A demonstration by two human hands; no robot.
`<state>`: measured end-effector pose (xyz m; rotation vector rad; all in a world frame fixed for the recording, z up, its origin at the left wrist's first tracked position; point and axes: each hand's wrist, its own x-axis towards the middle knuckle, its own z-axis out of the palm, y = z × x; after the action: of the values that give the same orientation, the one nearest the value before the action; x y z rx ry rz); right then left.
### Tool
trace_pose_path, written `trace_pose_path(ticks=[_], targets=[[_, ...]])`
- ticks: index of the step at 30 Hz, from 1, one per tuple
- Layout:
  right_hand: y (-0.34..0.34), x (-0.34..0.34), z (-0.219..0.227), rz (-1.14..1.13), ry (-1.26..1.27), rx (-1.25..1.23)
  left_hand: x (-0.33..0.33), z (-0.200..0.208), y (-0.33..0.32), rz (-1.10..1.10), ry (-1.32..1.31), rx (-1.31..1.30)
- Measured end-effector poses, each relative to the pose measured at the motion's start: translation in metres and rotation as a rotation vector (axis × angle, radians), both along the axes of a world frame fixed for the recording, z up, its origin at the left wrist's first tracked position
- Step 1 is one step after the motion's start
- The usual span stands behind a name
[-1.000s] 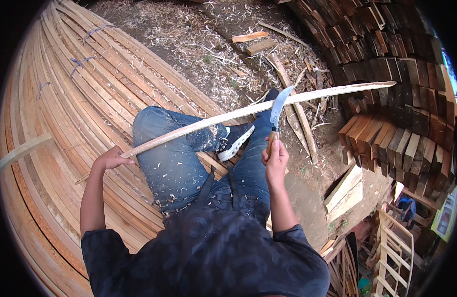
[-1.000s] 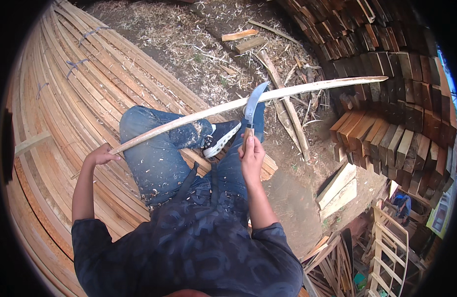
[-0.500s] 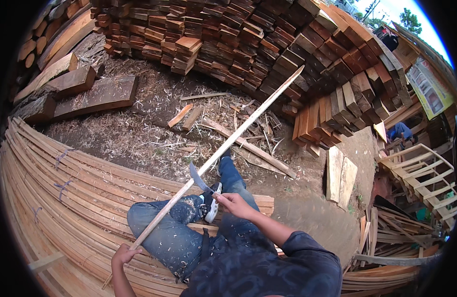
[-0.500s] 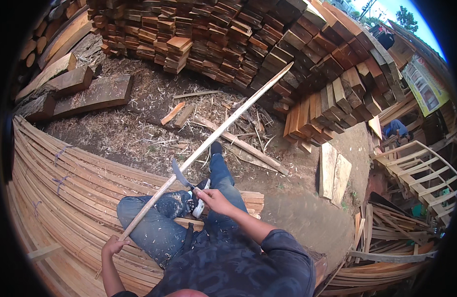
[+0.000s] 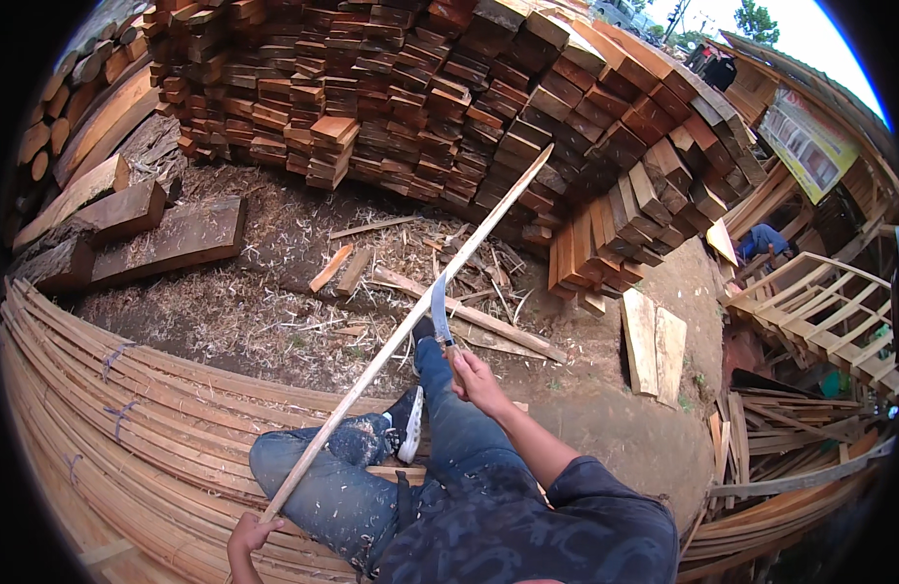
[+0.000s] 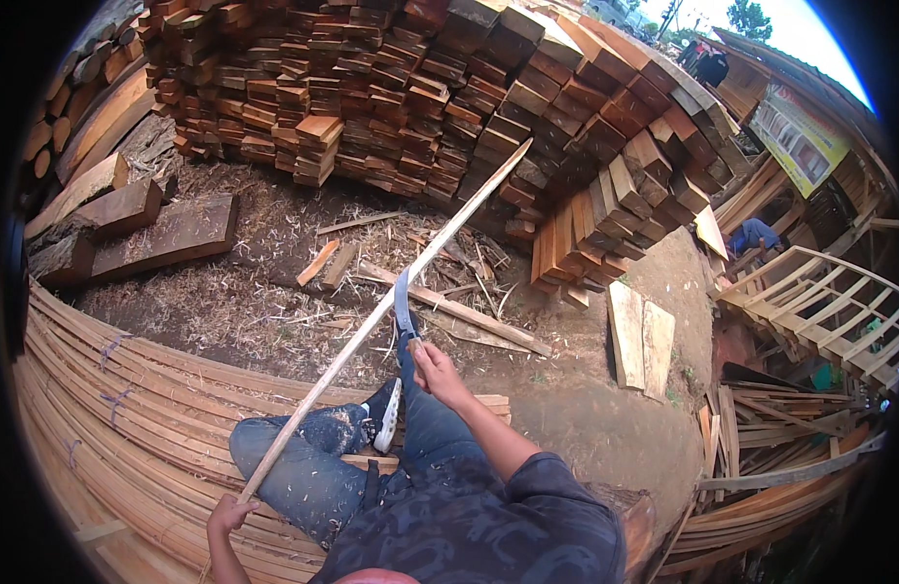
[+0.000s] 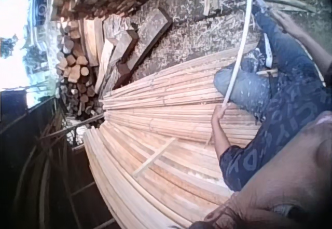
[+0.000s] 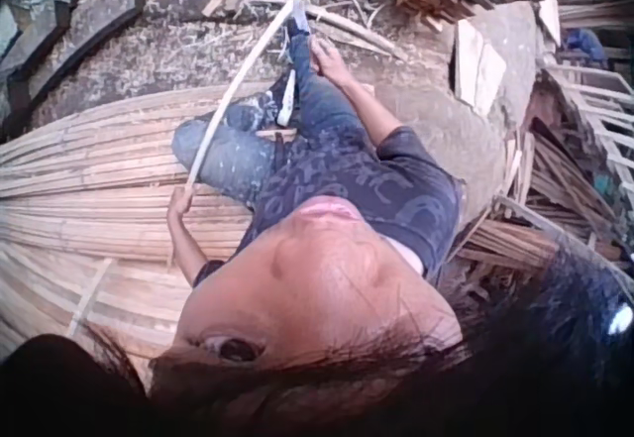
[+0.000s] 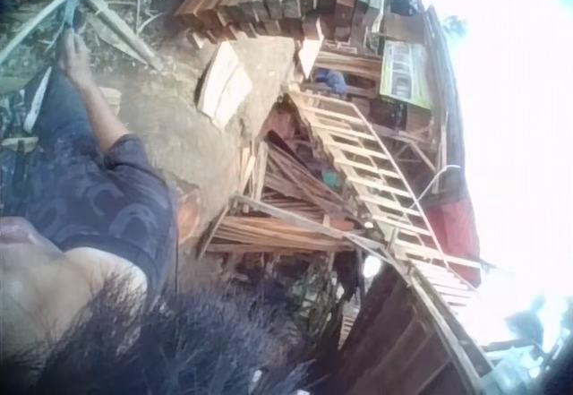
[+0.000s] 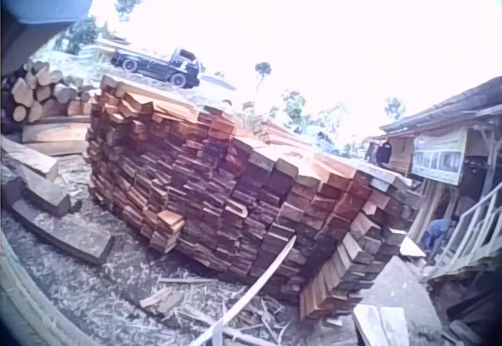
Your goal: The person sits on the ground and uses a curved knife to shave and shape a long, thin piece of wood. They hold the wood with their left hand and repeatedly scrape the blade along its length to remove thin strips of wood. The person occasionally adjusts the wood's position and inspects the surface before continuing to shave it.
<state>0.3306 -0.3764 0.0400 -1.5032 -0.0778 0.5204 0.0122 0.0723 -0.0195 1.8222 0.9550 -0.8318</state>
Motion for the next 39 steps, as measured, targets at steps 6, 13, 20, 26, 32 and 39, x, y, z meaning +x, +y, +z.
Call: trace_pose_path(ticks=[6,13,20,26,32,39], targets=[[0.027,-0.024,-0.025,0.686,0.099,-0.209,-0.008,0.001,-0.008,-0.036,-0.158,0.085],[0.019,-0.031,-0.055,0.443,-0.500,-0.420,-0.006,-0.005,0.001,-0.066,-0.089,0.091],[0.014,-0.020,-0.043,0.229,-0.284,-0.304,-0.003,0.000,-0.008,-0.049,-0.068,0.057],[0.036,0.005,-0.028,-0.130,-0.084,-0.028,0.000,0.025,-0.016,-0.041,-0.102,0.107],[0.026,-0.014,-0.018,0.318,-0.062,-0.307,0.010,0.036,-0.015,-0.105,-0.127,0.133],[0.034,-0.030,-0.028,0.351,0.100,-0.264,0.005,0.031,-0.013,-0.074,-0.087,0.157]])
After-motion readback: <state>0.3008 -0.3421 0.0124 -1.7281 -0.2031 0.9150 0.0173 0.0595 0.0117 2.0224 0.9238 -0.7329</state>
